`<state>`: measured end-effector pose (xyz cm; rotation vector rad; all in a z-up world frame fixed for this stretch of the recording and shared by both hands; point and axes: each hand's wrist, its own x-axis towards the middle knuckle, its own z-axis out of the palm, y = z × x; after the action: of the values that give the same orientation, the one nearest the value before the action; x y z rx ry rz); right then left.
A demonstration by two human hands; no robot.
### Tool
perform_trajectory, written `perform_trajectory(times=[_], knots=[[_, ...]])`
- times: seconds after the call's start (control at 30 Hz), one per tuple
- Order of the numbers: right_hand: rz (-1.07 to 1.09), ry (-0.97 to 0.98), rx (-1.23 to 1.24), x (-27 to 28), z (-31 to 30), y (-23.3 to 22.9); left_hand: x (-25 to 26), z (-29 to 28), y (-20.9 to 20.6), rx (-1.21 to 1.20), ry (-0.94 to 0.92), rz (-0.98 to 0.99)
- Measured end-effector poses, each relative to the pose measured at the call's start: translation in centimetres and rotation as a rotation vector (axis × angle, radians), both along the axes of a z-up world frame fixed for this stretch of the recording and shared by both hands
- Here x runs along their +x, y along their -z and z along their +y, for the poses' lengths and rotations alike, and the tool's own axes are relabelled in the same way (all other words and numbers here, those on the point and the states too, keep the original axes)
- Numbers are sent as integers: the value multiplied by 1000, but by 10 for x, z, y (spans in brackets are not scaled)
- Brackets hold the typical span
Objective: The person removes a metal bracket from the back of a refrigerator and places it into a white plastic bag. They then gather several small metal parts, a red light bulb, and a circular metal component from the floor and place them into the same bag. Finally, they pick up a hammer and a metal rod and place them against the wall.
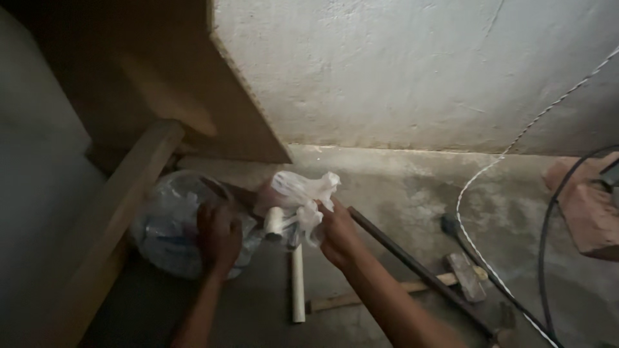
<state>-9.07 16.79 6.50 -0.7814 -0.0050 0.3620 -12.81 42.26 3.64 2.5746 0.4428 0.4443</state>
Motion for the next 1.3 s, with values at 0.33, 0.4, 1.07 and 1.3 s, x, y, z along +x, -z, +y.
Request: perform_trajectory(times=[0.33, 0.4, 1.07, 1.3], knots=[[-268, -129, -327, 2, 23, -38, -25, -29, -76, -218, 421, 28], [-383, -157, -409, 2, 25, -47, -22, -26, -77, -460, 291, 85], [-62, -90, -152, 34, 79, -63, 76, -28, -59, -1850, 140, -742], [-226, -178, 155, 64, 95, -35, 124, 7, -13, -1794, 191, -679]])
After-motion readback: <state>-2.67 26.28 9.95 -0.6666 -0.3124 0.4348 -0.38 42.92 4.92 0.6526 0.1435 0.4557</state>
